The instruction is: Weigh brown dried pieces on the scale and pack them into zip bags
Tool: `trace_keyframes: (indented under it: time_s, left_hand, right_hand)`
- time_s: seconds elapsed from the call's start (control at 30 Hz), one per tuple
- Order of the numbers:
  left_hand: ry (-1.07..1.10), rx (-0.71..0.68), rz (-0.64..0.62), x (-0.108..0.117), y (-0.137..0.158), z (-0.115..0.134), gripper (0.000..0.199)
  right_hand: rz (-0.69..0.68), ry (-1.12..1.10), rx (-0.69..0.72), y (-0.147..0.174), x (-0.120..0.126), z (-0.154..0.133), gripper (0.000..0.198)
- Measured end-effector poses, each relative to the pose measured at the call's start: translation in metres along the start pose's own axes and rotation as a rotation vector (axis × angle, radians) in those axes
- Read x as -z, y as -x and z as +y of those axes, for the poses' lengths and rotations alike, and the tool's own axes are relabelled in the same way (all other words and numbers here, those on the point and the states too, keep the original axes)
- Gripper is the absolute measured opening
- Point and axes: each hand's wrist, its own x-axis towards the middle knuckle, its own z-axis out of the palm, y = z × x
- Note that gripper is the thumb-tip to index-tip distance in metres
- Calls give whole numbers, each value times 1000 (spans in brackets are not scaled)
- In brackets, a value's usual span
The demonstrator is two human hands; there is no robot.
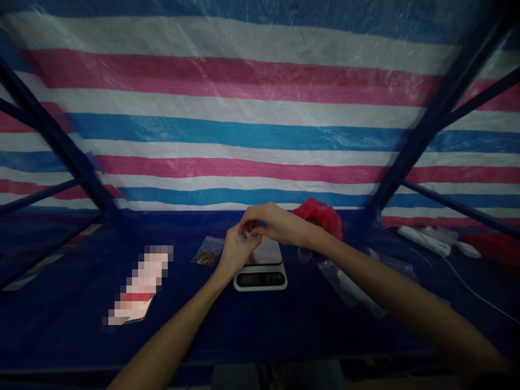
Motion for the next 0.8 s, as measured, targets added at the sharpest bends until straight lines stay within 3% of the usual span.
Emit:
trace_keyframes:
  time_s: [0.37,0.6,0.8]
  left_hand:
    - [198,104,8,2,-6,5,21]
    - [360,138,16,-1,-11,7,30]
    - [311,165,-72,4,-7,2,28]
  right_hand:
    - [-254,214,25,-33,11,-9,15]
    - [-231,190,50,-36,13,-13,23]
    - [-108,15,91,-25,7,-10,37]
